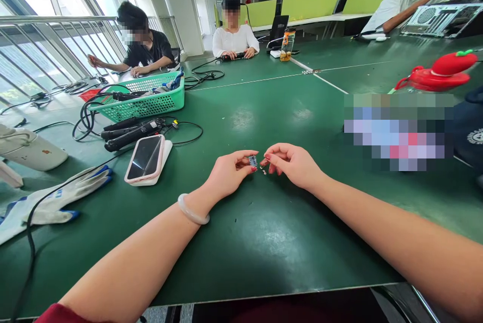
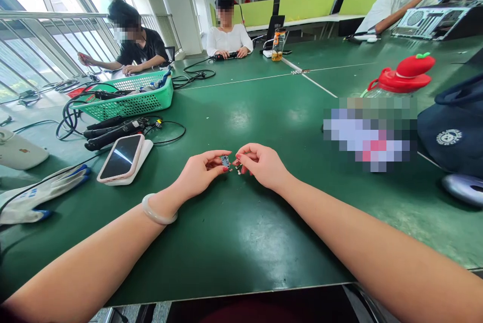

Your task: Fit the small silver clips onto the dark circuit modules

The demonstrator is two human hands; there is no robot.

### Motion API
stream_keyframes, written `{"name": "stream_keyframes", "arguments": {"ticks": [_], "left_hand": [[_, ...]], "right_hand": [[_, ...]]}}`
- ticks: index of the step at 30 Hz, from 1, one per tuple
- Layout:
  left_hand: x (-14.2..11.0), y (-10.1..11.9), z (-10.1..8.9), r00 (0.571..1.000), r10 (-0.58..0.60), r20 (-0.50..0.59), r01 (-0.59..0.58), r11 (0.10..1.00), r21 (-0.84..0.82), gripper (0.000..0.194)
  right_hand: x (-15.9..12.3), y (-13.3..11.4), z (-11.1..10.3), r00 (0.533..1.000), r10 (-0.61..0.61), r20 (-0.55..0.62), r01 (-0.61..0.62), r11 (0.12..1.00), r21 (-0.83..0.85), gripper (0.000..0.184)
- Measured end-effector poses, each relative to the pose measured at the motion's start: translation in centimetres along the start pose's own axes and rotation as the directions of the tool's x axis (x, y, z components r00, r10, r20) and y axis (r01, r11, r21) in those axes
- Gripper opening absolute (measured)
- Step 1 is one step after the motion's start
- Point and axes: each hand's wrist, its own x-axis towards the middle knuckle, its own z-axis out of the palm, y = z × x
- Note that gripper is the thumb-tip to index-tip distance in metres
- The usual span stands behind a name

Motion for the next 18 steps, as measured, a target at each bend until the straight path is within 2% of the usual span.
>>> {"name": "stream_keyframes", "arguments": {"ticks": [2, 4, 7, 10, 18], "left_hand": [[-0.14, 0.33, 0.0, 1.0, 0.028, 0.007, -0.028, 0.998, 0.055, 0.038], [-0.27, 0.61, 0.01, 0.999, 0.036, 0.014, -0.038, 0.996, 0.085, 0.038], [-0.42, 0.81, 0.04, 0.998, 0.064, 0.02, -0.066, 0.991, 0.118, 0.037], [-0.54, 0.85, 0.07, 0.994, 0.105, 0.029, -0.109, 0.983, 0.148, 0.037], [-0.72, 1.07, 0.04, 0.986, 0.165, 0.036, -0.169, 0.963, 0.21, 0.037]], "right_hand": [[-0.04, 0.03, -0.05, 1.0, -0.021, 0.0, 0.021, 0.999, -0.032, 0.026], [-0.16, 0.02, -0.01, 0.997, -0.079, 0.004, 0.079, 0.987, -0.14, 0.024], [-0.43, -0.12, 0.2, 0.986, -0.16, 0.038, 0.164, 0.933, -0.319, 0.022], [-0.64, -0.34, 0.39, 0.979, -0.196, 0.061, 0.203, 0.88, -0.429, 0.022], [-0.82, -0.55, 0.39, 0.965, -0.233, 0.117, 0.259, 0.807, -0.531, 0.022]]}}
